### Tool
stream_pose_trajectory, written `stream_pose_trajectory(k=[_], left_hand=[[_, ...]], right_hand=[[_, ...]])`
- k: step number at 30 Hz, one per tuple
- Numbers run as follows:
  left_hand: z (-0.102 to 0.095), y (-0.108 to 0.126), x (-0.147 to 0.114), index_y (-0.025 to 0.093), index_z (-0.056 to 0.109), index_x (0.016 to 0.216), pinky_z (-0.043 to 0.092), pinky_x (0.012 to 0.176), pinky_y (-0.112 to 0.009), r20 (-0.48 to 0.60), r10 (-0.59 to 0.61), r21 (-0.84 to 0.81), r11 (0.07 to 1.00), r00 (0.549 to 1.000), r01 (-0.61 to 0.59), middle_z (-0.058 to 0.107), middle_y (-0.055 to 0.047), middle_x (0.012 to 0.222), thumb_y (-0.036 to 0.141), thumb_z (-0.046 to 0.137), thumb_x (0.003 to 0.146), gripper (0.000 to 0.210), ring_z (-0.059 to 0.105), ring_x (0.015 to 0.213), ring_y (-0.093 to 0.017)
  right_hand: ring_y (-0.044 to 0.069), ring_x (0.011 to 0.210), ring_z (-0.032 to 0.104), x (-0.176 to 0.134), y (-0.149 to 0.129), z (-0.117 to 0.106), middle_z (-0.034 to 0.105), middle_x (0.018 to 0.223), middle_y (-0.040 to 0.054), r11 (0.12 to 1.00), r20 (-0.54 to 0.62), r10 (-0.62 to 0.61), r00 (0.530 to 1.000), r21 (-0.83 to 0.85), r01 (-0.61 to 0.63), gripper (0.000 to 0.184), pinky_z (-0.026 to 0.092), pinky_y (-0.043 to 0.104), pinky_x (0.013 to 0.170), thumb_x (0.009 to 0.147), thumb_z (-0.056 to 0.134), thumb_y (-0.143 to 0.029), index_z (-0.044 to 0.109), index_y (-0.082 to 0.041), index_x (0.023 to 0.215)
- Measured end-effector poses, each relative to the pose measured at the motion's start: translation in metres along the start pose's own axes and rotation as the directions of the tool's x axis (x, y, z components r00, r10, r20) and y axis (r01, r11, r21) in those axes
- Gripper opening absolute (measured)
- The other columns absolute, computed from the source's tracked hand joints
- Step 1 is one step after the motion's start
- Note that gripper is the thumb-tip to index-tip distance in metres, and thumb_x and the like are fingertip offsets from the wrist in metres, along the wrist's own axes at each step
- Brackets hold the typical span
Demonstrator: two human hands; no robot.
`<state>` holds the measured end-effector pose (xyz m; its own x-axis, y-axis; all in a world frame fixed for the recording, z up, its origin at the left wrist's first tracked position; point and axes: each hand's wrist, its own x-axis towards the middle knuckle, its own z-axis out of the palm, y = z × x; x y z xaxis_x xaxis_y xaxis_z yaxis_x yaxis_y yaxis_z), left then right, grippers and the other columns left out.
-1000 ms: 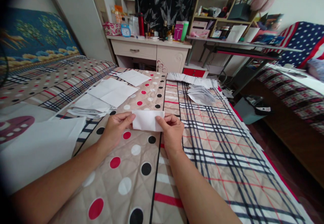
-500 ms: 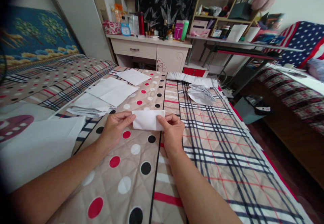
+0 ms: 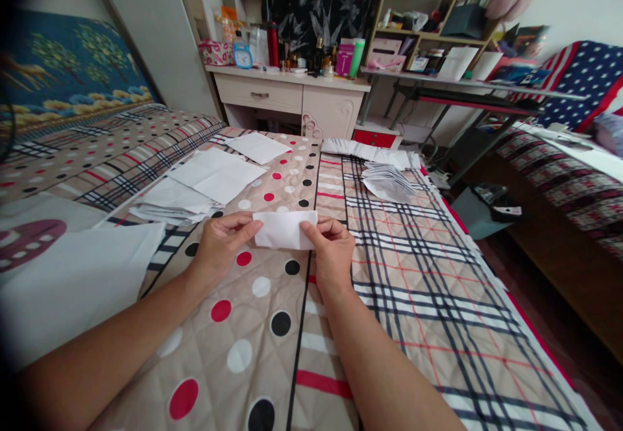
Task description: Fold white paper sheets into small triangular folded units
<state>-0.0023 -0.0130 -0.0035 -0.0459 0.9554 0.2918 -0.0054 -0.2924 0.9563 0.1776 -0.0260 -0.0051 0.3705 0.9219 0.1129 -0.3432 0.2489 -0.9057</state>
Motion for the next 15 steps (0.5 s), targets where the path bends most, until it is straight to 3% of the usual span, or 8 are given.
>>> stream_pose_trajectory(k=[15], left_hand=[[0.0015, 0.0041, -0.0006, 0.017, 0.073, 0.066, 0.051, 0.069, -0.023, -0.024, 0.035, 0.082, 0.996, 0.999, -0.033, 0.074, -0.003, 0.083, 0.023, 0.074, 0.073, 0.009, 0.067, 0.076, -0.016]], right_hand=[[0.012, 0.068, 0.056, 0.0002, 0.0011, -0.0007, 0.064, 0.073, -0.0007, 1.0, -0.021, 0.028, 0.999, -0.001, -0.028, 0.026, 0.043, 0.026, 0.063, 0.06, 0.084, -0.023, 0.059, -0.018, 0.053]])
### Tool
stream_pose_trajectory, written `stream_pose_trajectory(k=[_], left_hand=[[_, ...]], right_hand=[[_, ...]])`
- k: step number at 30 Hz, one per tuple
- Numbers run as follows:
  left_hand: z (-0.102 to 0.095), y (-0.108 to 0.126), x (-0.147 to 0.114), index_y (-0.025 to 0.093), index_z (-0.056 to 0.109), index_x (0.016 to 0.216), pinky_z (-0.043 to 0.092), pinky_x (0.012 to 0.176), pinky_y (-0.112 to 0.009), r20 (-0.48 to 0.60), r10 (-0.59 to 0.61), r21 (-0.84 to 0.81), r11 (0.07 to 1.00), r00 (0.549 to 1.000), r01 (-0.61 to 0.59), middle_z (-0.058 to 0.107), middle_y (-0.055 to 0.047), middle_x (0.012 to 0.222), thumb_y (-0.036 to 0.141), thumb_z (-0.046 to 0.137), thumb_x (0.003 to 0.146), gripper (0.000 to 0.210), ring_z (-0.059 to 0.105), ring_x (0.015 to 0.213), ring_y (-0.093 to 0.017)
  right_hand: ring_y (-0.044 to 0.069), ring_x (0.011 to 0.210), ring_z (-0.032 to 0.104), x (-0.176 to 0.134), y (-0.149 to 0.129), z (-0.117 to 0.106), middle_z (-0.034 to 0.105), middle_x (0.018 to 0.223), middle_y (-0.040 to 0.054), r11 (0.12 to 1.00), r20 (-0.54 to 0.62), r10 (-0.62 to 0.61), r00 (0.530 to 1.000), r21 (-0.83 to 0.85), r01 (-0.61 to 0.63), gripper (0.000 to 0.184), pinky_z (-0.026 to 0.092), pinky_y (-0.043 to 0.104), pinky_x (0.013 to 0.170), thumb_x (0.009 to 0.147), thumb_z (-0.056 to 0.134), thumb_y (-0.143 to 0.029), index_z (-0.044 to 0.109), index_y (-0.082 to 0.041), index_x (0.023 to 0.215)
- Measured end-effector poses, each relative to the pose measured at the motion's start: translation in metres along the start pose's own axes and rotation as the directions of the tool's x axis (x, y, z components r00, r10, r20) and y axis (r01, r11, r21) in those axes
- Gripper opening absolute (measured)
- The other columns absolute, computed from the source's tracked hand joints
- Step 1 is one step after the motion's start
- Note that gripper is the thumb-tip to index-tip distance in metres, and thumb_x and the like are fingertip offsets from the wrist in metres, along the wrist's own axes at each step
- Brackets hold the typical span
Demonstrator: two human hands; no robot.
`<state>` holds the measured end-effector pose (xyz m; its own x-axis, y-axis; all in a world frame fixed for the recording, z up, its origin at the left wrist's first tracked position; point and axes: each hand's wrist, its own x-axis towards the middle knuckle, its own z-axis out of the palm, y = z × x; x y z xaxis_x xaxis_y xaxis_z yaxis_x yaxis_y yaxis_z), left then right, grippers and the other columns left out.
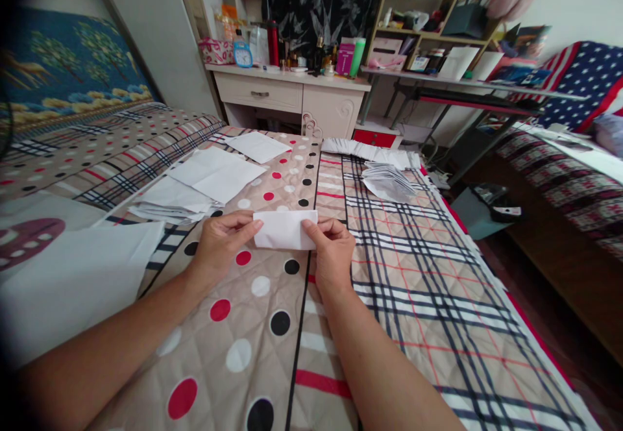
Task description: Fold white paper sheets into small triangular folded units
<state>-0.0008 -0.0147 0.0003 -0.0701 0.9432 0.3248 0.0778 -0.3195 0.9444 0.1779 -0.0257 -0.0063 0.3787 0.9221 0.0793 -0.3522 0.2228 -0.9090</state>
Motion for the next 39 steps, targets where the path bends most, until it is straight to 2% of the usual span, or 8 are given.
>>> stream_pose_trajectory(k=[7, 17, 23, 31, 39], left_hand=[[0.0012, 0.0025, -0.0001, 0.017, 0.072, 0.065, 0.052, 0.068, -0.024, 0.031, -0.013, -0.017, 1.0, 0.999, 0.013, 0.074, -0.003, 0.083, 0.024, 0.073, 0.072, 0.01, 0.067, 0.076, -0.016], [0.0011, -0.0005, 0.0001, 0.017, 0.072, 0.065, 0.052, 0.067, -0.024, 0.044, -0.002, -0.021, 1.0, 0.999, 0.003, 0.073, -0.003, 0.079, 0.026, 0.074, 0.072, 0.011, 0.066, 0.073, -0.016], [0.0019, 0.0018, -0.0005, 0.017, 0.071, 0.064, 0.052, 0.067, -0.025, 0.036, -0.013, -0.014, 1.0, 0.999, 0.014, 0.073, -0.004, 0.08, 0.027, 0.074, 0.071, 0.012, 0.066, 0.073, -0.016], [0.0022, 0.0061, -0.001, 0.016, 0.067, 0.06, 0.05, 0.06, -0.023, 0.037, 0.008, 0.001, 1.0, 0.999, -0.008, 0.068, -0.002, 0.068, 0.027, 0.073, 0.071, 0.017, 0.061, 0.064, -0.014], [0.0042, 0.0033, -0.0009, 0.016, 0.067, 0.058, 0.048, 0.061, -0.023, -0.011, -0.04, -0.032, 0.999, 0.999, 0.04, 0.069, -0.002, 0.069, 0.026, 0.076, 0.067, 0.016, 0.061, 0.065, -0.013]], right_hand=[[0.011, 0.062, 0.053, -0.0004, 0.0, -0.0003, 0.064, 0.069, -0.0016, 0.998, -0.016, -0.042, 0.999, -0.04, 0.042, 0.028, 0.042, 0.025, 0.06, 0.063, 0.083, -0.028, 0.058, -0.018, 0.054], [0.012, 0.065, 0.055, -0.0031, -0.0058, 0.0016, 0.065, 0.07, -0.0008, 0.988, -0.025, -0.113, 0.993, -0.105, 0.11, 0.026, 0.042, 0.026, 0.063, 0.066, 0.081, -0.029, 0.06, -0.018, 0.055], [0.012, 0.063, 0.055, -0.003, -0.0048, 0.0015, 0.065, 0.069, -0.0007, 0.986, -0.034, -0.113, 0.993, -0.128, 0.108, 0.027, 0.042, 0.026, 0.061, 0.065, 0.082, -0.03, 0.059, -0.018, 0.055], [0.011, 0.062, 0.054, -0.0021, -0.0045, 0.0025, 0.064, 0.067, -0.0009, 0.993, -0.082, -0.081, 0.993, -0.091, 0.073, 0.029, 0.042, 0.025, 0.06, 0.059, 0.085, -0.026, 0.058, -0.017, 0.055], [0.012, 0.064, 0.055, -0.0028, -0.0072, 0.0044, 0.064, 0.069, -0.0008, 0.991, -0.076, -0.107, 0.991, -0.091, 0.1, 0.029, 0.044, 0.026, 0.062, 0.059, 0.084, -0.025, 0.057, -0.018, 0.054]])
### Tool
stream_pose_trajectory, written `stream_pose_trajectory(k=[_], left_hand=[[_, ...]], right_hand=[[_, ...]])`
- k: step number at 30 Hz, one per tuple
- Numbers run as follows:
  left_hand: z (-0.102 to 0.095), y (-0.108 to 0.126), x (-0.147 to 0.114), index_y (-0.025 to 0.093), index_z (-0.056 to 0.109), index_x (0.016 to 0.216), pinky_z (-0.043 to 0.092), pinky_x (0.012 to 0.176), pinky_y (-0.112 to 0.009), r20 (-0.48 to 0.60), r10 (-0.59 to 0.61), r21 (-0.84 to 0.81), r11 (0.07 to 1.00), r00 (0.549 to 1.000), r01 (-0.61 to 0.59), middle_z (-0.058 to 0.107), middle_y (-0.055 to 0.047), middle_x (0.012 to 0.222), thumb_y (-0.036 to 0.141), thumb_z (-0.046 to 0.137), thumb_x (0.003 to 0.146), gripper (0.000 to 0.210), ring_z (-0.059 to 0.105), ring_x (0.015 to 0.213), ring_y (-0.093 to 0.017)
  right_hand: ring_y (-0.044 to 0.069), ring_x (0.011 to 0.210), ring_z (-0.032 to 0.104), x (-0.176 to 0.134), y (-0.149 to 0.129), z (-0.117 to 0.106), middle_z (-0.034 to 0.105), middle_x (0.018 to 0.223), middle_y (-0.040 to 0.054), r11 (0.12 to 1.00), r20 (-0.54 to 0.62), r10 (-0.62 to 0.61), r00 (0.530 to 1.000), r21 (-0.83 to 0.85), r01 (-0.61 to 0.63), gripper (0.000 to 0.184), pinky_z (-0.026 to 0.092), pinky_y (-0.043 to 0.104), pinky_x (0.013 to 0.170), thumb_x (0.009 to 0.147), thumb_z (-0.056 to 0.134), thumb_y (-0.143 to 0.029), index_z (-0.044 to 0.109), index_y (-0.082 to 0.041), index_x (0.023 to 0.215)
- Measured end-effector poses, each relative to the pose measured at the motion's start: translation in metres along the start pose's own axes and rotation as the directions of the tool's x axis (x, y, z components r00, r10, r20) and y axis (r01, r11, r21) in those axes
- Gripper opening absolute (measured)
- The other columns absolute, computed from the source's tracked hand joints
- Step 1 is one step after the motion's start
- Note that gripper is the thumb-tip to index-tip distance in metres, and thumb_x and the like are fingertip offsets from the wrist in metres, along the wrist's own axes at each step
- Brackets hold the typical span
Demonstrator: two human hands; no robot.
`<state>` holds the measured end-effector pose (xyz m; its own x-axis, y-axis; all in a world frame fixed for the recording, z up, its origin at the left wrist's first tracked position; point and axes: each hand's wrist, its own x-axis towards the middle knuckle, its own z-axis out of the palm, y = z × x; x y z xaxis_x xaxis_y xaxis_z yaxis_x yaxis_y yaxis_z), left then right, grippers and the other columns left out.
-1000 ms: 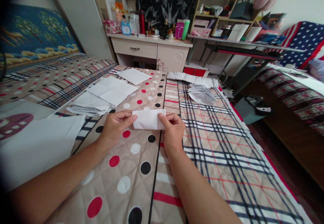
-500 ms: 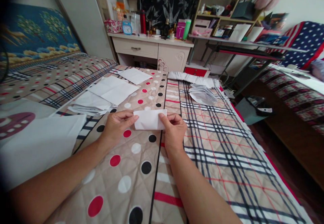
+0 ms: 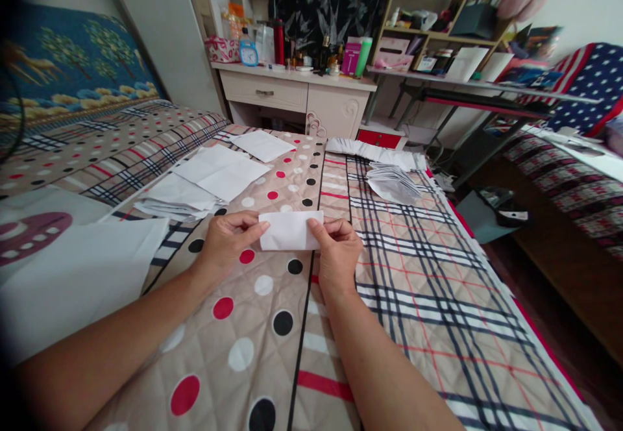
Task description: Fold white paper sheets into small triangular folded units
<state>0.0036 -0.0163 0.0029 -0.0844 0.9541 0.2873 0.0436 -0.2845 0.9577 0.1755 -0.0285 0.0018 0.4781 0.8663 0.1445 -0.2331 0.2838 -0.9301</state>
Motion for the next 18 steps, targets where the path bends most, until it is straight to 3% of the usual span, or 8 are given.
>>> stream_pose_trajectory(k=[6, 18], left_hand=[[0.0005, -0.0024, 0.0004, 0.017, 0.071, 0.06, 0.048, 0.062, -0.024, -0.015, -0.065, -0.093, 0.994, 0.998, 0.063, 0.071, -0.002, 0.07, 0.027, 0.08, 0.065, 0.015, 0.062, 0.064, -0.013], [0.0009, -0.0016, 0.0003, 0.017, 0.069, 0.059, 0.048, 0.059, -0.023, -0.039, -0.044, -0.06, 0.997, 0.998, 0.042, 0.071, -0.002, 0.07, 0.03, 0.079, 0.065, 0.017, 0.062, 0.064, -0.013]], right_hand=[[0.012, 0.065, 0.055, 0.0004, 0.0006, 0.0005, 0.063, 0.069, -0.0011, 1.0, 0.003, -0.014, 1.0, -0.002, 0.014, 0.028, 0.044, 0.026, 0.063, 0.06, 0.084, -0.025, 0.057, -0.019, 0.054], [0.011, 0.067, 0.056, 0.0014, 0.0041, -0.0018, 0.064, 0.07, -0.0011, 1.0, 0.017, -0.029, 0.999, 0.002, 0.029, 0.028, 0.044, 0.026, 0.065, 0.062, 0.084, -0.024, 0.057, -0.018, 0.055]])
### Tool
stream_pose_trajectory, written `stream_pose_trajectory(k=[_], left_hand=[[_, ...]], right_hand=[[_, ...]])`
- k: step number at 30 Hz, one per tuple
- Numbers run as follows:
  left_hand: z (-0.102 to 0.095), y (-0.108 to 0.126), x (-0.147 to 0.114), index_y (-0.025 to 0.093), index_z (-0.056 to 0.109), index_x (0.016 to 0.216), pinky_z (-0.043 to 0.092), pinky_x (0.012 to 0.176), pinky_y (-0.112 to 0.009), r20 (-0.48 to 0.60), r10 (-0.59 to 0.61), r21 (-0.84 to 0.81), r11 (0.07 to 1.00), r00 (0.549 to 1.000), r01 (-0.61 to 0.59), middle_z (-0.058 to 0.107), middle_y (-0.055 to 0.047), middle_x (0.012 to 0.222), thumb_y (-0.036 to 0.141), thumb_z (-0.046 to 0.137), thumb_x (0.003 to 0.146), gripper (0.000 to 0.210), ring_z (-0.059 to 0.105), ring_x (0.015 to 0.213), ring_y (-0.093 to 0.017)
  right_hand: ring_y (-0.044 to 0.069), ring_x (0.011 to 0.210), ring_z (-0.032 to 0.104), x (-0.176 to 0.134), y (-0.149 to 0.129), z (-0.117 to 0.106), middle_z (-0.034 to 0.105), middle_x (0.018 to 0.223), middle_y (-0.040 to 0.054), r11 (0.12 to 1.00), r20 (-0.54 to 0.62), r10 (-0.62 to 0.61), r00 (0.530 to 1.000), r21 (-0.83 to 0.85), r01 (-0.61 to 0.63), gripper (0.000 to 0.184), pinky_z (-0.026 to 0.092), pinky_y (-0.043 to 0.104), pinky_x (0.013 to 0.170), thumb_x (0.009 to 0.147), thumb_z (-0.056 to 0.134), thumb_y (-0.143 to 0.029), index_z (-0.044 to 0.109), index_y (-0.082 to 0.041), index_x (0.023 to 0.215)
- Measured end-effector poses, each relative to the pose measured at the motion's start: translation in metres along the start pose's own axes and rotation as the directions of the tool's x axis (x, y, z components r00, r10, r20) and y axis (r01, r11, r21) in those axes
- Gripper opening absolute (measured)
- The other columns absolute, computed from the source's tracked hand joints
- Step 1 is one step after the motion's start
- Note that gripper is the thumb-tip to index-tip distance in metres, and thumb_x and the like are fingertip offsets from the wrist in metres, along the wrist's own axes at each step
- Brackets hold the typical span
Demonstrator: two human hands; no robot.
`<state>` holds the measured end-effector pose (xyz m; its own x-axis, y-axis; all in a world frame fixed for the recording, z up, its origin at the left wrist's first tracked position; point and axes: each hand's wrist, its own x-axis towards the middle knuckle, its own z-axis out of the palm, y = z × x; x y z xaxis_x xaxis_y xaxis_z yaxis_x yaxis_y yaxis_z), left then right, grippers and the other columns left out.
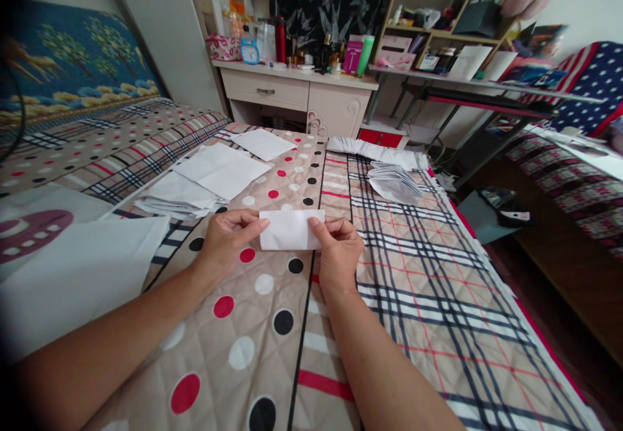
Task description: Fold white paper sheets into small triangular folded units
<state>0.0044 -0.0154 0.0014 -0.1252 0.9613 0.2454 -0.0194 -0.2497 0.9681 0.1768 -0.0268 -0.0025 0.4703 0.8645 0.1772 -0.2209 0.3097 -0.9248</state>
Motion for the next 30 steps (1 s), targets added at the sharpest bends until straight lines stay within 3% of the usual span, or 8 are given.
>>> stream_pose_trajectory(k=[24, 30], left_hand=[[0.0017, 0.0028, 0.0009, 0.015, 0.06, 0.057, 0.043, 0.051, -0.02, -0.033, 0.005, -0.002, 1.0, 0.999, -0.005, 0.063, 0.001, 0.06, 0.024, 0.077, 0.064, 0.02, 0.055, 0.054, -0.009], [0.0022, 0.0023, 0.0023, 0.018, 0.048, 0.072, 0.05, 0.057, -0.019, -0.008, -0.03, -0.138, 0.99, 1.0, 0.029, 0.064, 0.005, 0.064, 0.021, 0.081, 0.061, 0.035, 0.062, 0.059, -0.01]], right_hand=[[0.012, 0.063, 0.054, -0.0009, -0.0008, 0.0018, 0.064, 0.069, -0.0006, 0.999, -0.007, 0.033, 0.999, -0.036, -0.034, 0.028, 0.042, 0.026, 0.061, 0.061, 0.084, -0.026, 0.057, -0.019, 0.055], [0.011, 0.061, 0.054, -0.001, 0.0003, 0.0006, 0.064, 0.068, -0.0005, 0.997, -0.025, 0.05, 0.998, -0.058, -0.051, 0.03, 0.043, 0.024, 0.058, 0.06, 0.084, -0.028, 0.056, -0.018, 0.056]])
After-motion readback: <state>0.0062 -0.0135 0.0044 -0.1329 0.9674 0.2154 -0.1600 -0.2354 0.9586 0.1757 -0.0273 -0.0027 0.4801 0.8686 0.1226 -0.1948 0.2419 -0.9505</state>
